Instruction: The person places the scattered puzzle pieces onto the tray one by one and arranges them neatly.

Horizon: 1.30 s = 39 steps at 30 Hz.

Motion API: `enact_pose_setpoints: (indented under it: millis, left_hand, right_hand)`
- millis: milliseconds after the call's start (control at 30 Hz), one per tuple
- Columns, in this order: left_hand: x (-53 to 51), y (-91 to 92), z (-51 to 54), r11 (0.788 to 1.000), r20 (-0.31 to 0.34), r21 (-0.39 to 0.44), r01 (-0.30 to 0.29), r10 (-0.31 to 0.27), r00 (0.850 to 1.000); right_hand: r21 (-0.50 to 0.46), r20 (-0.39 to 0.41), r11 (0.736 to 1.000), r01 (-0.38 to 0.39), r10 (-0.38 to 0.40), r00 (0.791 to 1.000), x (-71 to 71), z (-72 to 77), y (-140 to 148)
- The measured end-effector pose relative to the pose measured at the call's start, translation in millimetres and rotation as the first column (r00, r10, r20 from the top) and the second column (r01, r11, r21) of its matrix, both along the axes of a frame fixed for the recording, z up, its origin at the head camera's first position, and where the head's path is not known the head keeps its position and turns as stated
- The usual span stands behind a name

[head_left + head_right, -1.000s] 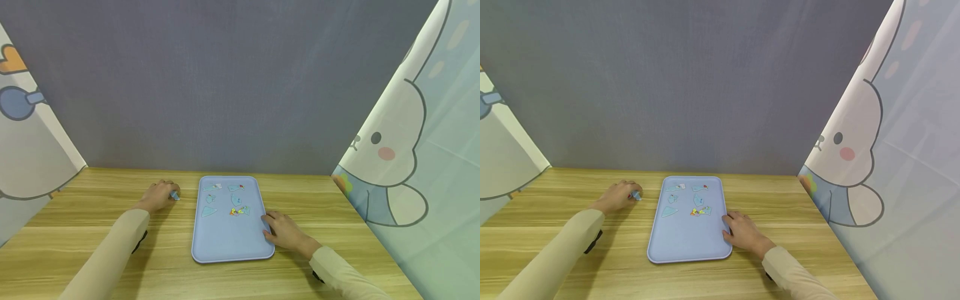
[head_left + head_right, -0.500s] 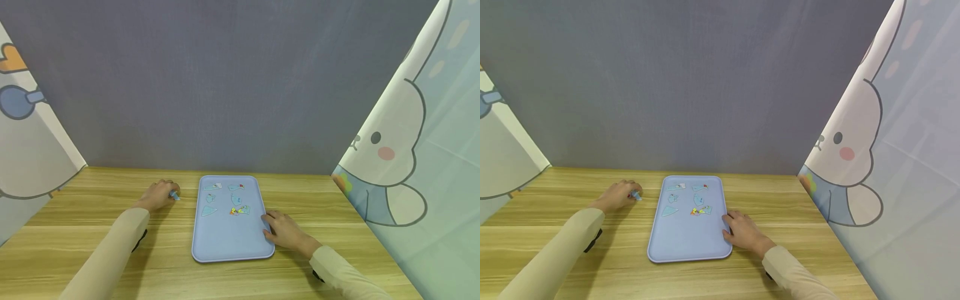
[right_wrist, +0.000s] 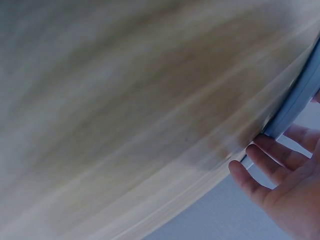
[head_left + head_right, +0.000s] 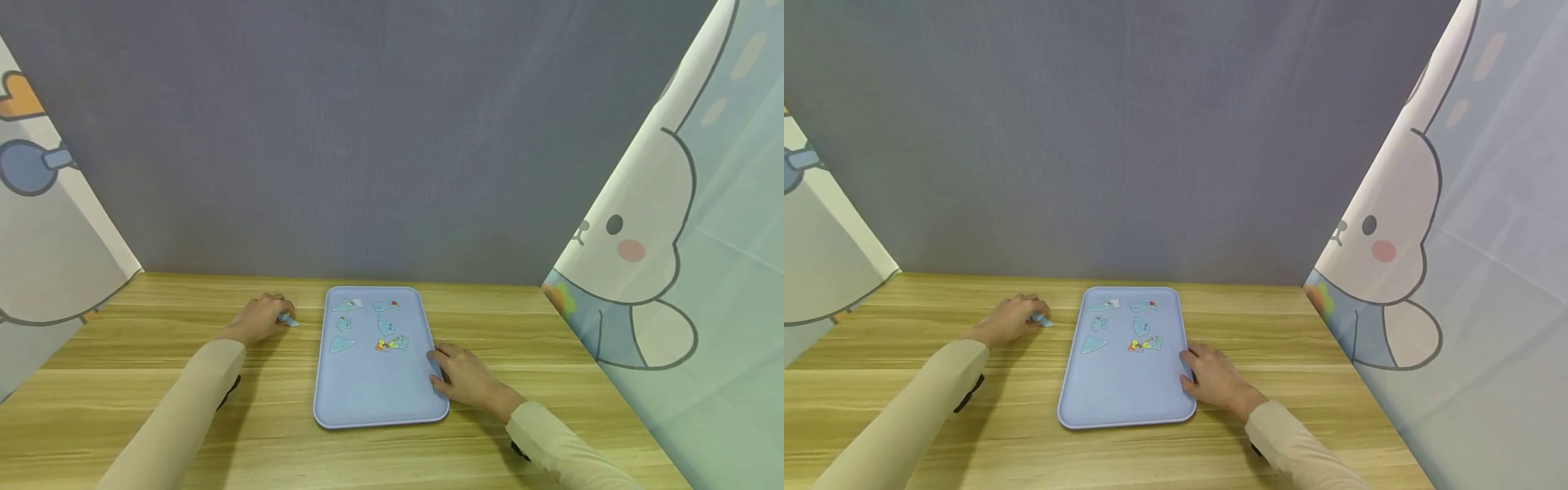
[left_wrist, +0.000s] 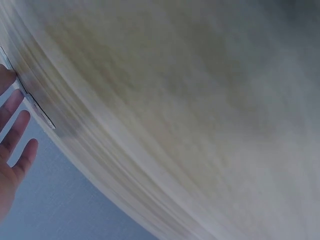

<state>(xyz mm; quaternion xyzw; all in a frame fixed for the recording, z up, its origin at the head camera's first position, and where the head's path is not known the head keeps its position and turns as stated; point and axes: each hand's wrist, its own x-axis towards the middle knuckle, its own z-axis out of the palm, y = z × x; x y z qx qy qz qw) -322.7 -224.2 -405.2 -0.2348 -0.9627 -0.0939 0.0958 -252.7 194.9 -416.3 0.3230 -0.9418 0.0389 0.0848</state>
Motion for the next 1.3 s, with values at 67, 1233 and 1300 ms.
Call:
enact_pose_setpoints:
  millis: [67, 1233, 1300]
  left_hand:
    - [-0.5, 0.8, -0.4, 1.0, 0.001, -0.006, -0.003, 0.003, 1.0]
    - [2.1, 3.1, -0.3, 0.999, -0.023, -0.039, -0.015, 0.014, 1.0]
    - [3.1, 4.1, 0.4, 0.999, -0.025, -0.045, -0.024, 0.023, 0.999]
  right_hand:
    - [-0.001, 0.005, 1.0, 0.004, -0.004, 1.0, 0.3, 0.4, -0.1]
    - [-0.004, 0.03, 1.0, 0.025, -0.025, 0.999, 1.6, 1.7, -0.8]
    - [-0.004, 0.029, 1.0, 0.024, -0.024, 0.999, 1.7, 1.9, -0.8]
